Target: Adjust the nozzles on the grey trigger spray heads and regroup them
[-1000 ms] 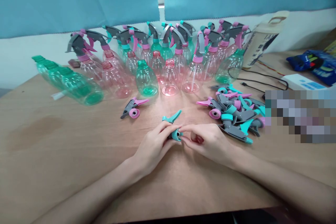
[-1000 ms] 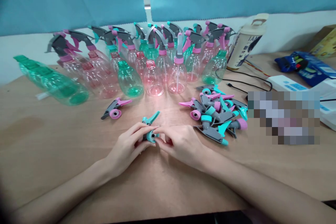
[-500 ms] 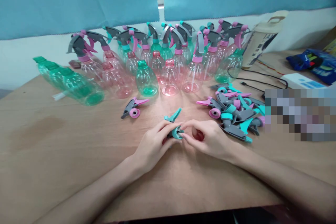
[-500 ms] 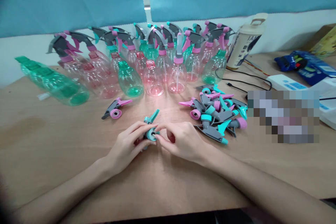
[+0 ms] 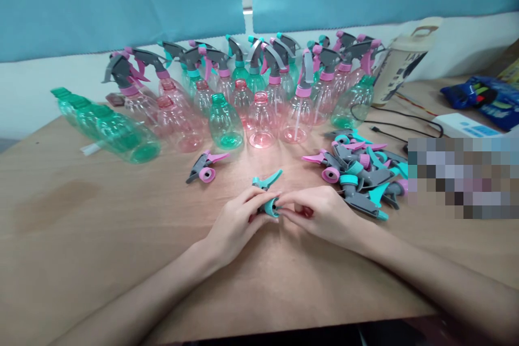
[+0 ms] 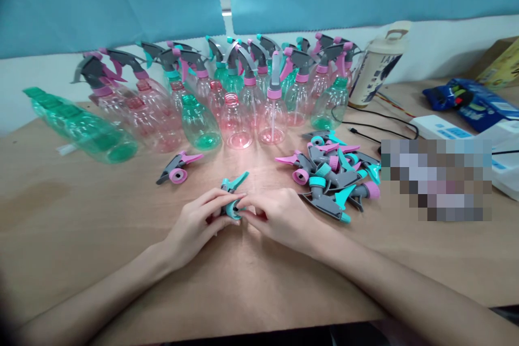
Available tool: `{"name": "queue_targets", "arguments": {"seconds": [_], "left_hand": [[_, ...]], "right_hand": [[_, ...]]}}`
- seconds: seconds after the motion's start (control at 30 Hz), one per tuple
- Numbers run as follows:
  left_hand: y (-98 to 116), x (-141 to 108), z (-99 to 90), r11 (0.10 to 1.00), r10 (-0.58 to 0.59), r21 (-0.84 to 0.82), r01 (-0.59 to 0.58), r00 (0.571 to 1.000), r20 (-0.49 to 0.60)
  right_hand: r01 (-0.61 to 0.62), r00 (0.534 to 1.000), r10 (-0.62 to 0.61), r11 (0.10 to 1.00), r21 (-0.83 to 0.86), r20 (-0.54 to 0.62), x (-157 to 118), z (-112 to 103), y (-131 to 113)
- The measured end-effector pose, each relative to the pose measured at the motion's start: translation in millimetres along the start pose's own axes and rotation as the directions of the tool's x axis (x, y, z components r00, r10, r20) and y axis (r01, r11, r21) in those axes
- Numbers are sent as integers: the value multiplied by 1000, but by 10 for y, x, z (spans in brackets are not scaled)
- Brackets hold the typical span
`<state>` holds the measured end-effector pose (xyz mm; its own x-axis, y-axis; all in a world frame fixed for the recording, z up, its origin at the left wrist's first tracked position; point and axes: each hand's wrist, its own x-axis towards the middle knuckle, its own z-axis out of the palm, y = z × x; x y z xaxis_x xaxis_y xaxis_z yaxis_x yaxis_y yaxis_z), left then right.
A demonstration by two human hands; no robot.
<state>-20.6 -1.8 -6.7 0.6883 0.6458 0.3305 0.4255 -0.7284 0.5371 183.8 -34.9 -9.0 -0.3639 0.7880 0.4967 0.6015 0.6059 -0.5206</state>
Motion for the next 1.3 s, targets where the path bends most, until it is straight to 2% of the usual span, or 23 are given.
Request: {"name": "queue_targets", "arguments": {"seconds": [0.13, 0.23, 0.4, 0.6, 0.73, 0.83, 0.93, 1.0, 1.17, 1.3], "left_hand": [[31, 3, 1, 1000, -19, -25, 19, 1000, 0], [63, 11, -6, 999, -21, -46, 21, 1000, -5], [91, 23, -28, 997, -36, -69, 34, 999, -31], [87, 28, -47, 998, -63, -32, 62, 997, -47], [120, 40, -49, 997, -78, -13, 77, 991, -109], [153, 48, -47, 996, -91, -30, 88, 985, -149], [189, 40, -37, 994, -100, -61, 92, 983, -151], [216, 28, -25, 994, -98, -71, 89, 986, -138], [300, 69, 25, 997, -68, -52, 63, 992, -106], [406, 252, 116, 998, -13, -67, 2, 988, -154]], "right_hand": [[-4, 1000, 5, 1000, 25, -17, -21, 20, -14], [-67, 998, 68, 996, 61, -16, -22, 34, -40], [-158, 982, 170, 977, 142, -83, -29, 85, -98], [-197, 978, 206, 950, 242, -12, -37, 80, -77], [-200, 973, 225, 938, 282, -56, -48, 58, -62], [-153, 977, 188, 946, 286, -98, -43, 31, -71], [-56, 976, 108, 964, 260, -190, -16, -32, -72], [-37, 965, 98, 969, 242, -245, -1, -101, -62], [-119, 944, 176, 970, 211, -277, -78, -348, -16], [-213, 915, 255, 963, 162, -313, -270, -608, 8]]}}
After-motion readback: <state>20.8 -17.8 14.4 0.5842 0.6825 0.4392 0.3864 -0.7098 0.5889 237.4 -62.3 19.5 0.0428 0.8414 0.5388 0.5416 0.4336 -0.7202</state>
